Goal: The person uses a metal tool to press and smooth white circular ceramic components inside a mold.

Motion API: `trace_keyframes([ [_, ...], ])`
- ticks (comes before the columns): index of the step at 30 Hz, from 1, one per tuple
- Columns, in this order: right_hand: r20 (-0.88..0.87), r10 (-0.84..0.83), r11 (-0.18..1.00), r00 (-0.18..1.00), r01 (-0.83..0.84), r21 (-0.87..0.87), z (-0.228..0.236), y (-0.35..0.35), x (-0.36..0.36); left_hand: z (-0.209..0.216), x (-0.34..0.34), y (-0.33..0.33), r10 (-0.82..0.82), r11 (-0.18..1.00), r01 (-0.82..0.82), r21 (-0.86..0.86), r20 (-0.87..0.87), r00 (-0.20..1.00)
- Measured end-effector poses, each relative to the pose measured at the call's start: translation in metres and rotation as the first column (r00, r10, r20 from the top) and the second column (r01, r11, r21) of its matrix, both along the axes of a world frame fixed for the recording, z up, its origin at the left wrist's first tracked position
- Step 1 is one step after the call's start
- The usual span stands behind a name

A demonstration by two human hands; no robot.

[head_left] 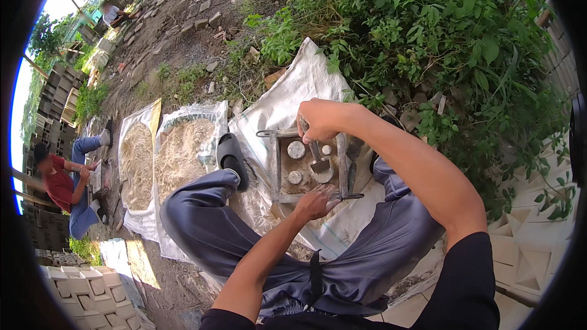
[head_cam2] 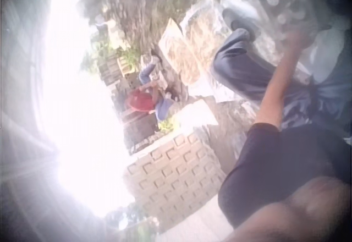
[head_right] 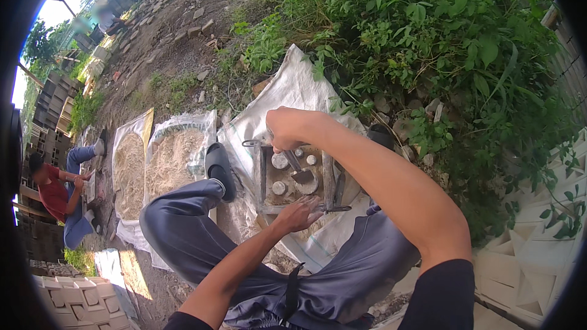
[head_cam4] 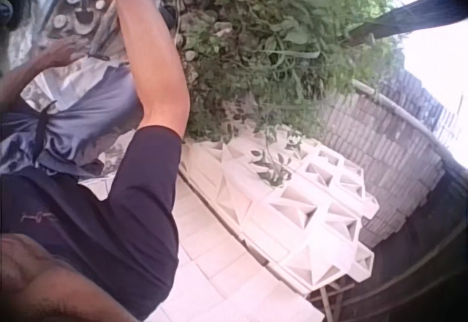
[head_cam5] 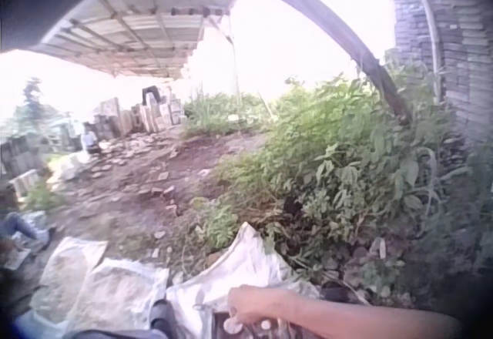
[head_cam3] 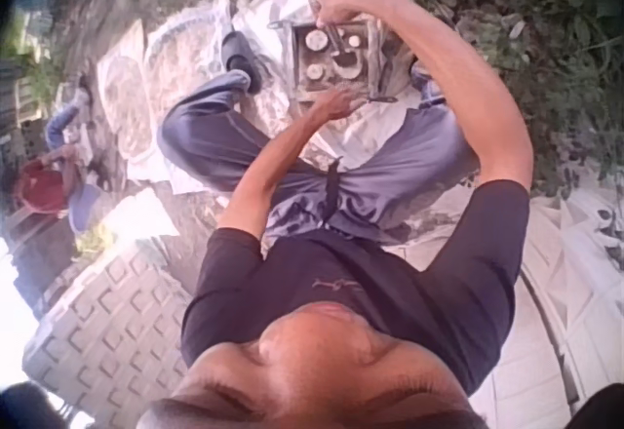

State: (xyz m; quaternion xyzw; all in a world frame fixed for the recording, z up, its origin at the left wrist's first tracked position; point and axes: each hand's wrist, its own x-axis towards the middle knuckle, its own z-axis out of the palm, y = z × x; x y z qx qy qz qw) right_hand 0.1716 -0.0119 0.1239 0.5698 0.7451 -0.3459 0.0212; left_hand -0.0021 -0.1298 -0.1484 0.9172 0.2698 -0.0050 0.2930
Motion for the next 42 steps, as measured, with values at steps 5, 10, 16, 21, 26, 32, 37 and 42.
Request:
trace_keyframes([
  [5, -0.016, -0.041, 0.999, 0.999, 0.041, -0.023, -0.007, -0.007, 0.004, 0.008, 0.027, -0.003, 0.009, 0.978, -0.061, -0.197, -0.253, 0.967],
  [10, 0.027, -0.029, 0.999, 0.999, 0.030, -0.037, 0.007, -0.010, 0.000, 0.011, 0.042, -0.005, 0.090, 0.971, -0.160, -0.178, -0.347, 0.933],
  [16, -0.015, -0.009, 1.000, 1.000, 0.008, -0.028, 0.001, -0.001, -0.001, -0.008, 0.006, 0.006, -0.005, 1.000, 0.004, -0.004, -0.172, 0.985],
  [21, 0.008, -0.033, 0.998, 0.999, 0.033, -0.060, 0.000, -0.003, 0.000, 0.015, -0.013, 0.016, -0.031, 0.999, 0.021, -0.045, -0.229, 0.973],
  [26, 0.008, 0.014, 0.999, 1.000, -0.014, -0.035, 0.000, -0.003, -0.005, 0.013, -0.009, 0.017, 0.014, 0.991, -0.060, -0.116, -0.363, 0.932],
  [32, -0.040, -0.013, 1.000, 0.999, 0.012, -0.015, -0.004, 0.000, -0.003, 0.018, -0.021, 0.024, 0.018, 0.995, -0.054, -0.079, -0.398, 0.917],
  [37, -0.018, -0.018, 0.998, 1.000, 0.018, -0.052, -0.004, 0.001, 0.004, 0.059, -0.026, 0.051, 0.064, 0.987, 0.048, 0.156, -0.641, 0.764],
  [42, 0.019, 0.002, 1.000, 1.000, -0.001, -0.032, 0.001, -0.002, -0.010, 0.020, -0.062, 0.058, 0.090, 0.835, 0.253, 0.489, -0.575, 0.813],
])
